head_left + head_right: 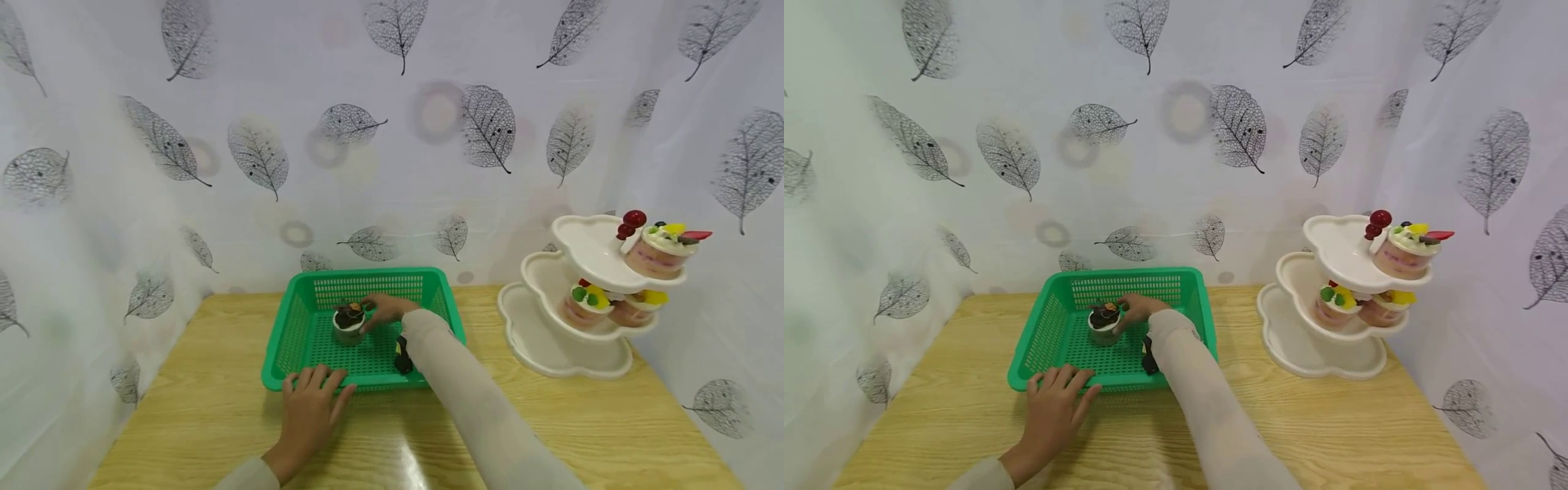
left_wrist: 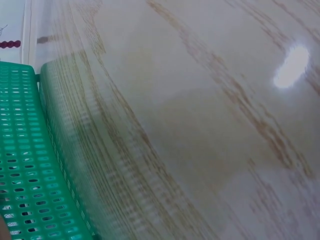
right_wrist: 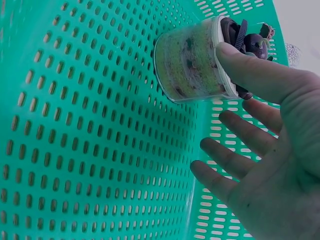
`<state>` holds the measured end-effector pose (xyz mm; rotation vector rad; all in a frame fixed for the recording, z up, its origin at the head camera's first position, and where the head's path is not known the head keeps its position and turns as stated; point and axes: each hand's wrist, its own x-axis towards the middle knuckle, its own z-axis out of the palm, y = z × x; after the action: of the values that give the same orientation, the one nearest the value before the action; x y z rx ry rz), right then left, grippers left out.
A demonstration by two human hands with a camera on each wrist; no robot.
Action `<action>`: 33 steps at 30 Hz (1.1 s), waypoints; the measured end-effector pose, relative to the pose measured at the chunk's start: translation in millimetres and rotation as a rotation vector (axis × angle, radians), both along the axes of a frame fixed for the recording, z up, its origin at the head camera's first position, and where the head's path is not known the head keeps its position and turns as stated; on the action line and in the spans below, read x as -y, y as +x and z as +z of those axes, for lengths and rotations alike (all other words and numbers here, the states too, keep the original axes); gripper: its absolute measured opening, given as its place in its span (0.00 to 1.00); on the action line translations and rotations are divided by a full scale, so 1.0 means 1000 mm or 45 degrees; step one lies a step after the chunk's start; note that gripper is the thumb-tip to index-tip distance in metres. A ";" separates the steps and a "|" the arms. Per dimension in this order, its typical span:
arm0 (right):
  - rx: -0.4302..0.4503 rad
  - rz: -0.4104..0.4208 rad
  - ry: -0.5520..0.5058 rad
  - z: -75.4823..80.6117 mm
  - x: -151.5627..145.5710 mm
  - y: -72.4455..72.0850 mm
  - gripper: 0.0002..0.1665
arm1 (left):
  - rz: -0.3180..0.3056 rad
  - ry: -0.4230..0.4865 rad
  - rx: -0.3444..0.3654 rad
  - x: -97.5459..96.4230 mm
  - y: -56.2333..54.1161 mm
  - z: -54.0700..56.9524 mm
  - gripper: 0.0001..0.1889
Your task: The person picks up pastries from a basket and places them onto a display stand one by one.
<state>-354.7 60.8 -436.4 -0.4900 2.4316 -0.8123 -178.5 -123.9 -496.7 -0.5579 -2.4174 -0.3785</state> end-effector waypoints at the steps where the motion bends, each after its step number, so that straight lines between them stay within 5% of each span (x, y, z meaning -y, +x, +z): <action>1: 0.001 0.001 -0.001 -0.001 0.001 -0.001 0.46 | 0.000 0.000 -0.002 0.000 0.000 0.000 0.16; 12: 0.000 0.024 0.035 0.002 0.004 -0.003 0.48 | 0.007 -0.007 -0.030 -0.001 -0.001 0.004 0.14; 33: -0.026 0.000 -0.069 -0.015 0.012 -0.003 0.48 | 0.021 -0.018 -0.011 -0.002 0.000 0.001 0.15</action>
<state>-358.1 48.4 -451.5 -0.5211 2.4340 -0.8793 -178.1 -121.6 -495.5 -0.5438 -2.4170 -0.3521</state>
